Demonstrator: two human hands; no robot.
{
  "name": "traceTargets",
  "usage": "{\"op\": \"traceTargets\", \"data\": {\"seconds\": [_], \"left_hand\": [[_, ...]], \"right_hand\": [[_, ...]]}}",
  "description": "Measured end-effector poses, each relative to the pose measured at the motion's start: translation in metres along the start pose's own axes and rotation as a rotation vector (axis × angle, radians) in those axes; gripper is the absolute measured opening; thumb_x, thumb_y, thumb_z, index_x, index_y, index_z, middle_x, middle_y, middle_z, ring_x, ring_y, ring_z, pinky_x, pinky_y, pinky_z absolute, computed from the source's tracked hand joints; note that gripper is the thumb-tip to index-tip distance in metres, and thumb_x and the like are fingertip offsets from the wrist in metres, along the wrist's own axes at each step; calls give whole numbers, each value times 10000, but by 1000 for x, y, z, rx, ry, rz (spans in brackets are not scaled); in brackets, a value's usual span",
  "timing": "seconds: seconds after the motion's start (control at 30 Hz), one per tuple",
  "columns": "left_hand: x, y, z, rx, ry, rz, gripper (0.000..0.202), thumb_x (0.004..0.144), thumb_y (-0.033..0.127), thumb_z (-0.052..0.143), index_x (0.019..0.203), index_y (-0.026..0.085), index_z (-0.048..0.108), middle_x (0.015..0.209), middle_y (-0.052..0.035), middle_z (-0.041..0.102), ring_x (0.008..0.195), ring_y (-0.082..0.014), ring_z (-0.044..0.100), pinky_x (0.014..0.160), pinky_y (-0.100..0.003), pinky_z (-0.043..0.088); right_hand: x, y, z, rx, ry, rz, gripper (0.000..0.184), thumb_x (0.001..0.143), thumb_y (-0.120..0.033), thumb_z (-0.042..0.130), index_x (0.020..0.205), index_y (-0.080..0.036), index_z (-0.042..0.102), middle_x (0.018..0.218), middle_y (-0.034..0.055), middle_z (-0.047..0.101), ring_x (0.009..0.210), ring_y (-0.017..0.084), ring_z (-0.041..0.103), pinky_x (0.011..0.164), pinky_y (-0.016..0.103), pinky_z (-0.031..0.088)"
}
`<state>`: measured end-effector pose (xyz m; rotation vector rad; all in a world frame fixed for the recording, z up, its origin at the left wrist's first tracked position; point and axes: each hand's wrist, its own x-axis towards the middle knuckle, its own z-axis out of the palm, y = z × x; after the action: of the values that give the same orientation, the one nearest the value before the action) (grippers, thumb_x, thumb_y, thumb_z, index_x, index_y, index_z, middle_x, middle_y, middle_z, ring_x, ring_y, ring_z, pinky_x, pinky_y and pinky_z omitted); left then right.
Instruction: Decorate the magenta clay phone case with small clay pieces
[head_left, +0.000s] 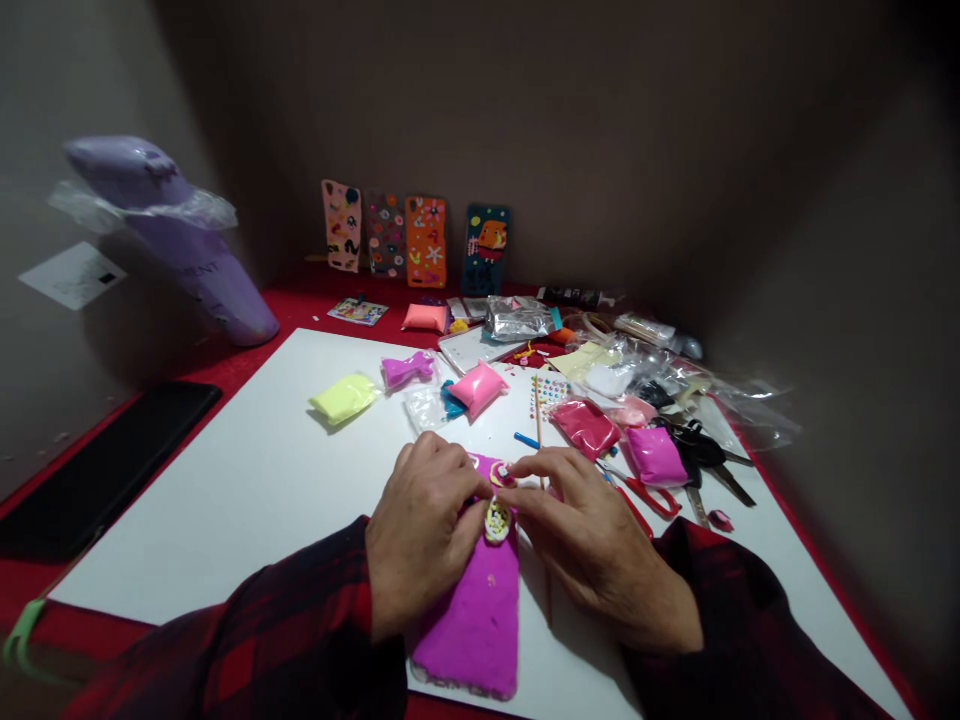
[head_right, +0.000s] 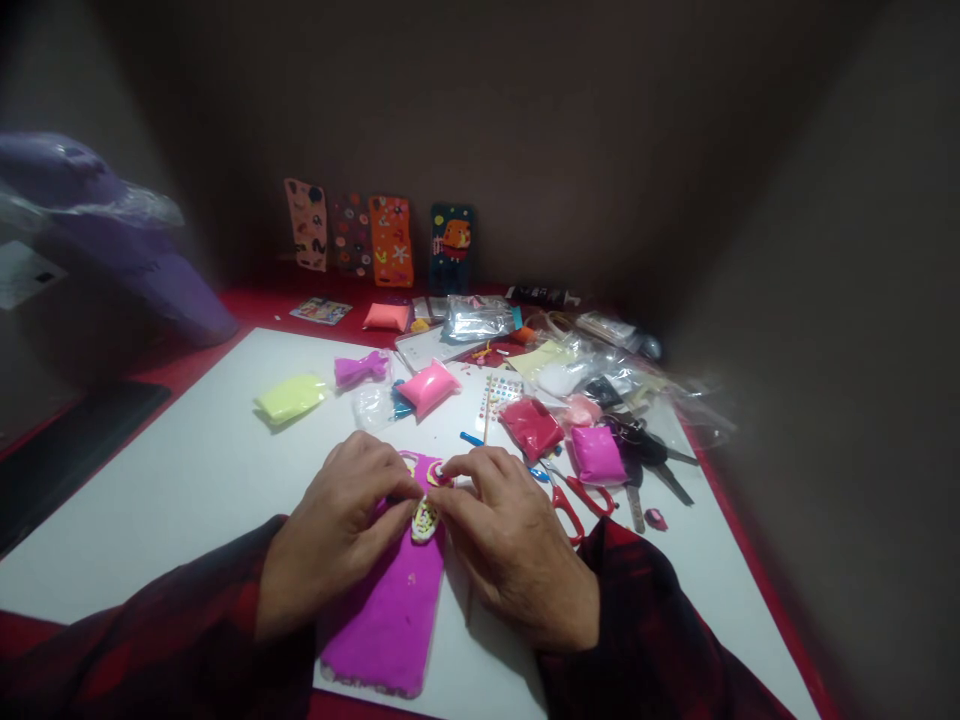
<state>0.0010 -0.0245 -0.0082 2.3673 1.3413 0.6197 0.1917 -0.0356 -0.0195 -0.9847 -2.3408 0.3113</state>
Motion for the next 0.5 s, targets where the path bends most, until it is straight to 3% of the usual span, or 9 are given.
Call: {"op": "traceTargets", "data": {"seconds": [0.3, 0.5], "left_hand": [[0, 2, -1, -17, -4, -7, 152, 858, 178, 511, 741, 167, 607, 789, -47, 561, 838, -208, 427, 751, -377, 356], [0, 1, 0, -13, -5, 4, 152, 857, 170, 511, 729, 168, 593, 790, -46, 566, 833, -206, 425, 749, -378, 357]], "right_hand": [[0, 1, 1, 7, -36, -1, 387, 865, -87, 433, 1220, -215, 519, 1102, 98, 542, 1003, 223, 485, 797, 420, 466], [-2, 2, 2, -4, -36, 14, 297, 879, -129, 455, 1137, -225, 567, 1105, 95, 550, 997, 228, 490, 791, 431, 468]]}}
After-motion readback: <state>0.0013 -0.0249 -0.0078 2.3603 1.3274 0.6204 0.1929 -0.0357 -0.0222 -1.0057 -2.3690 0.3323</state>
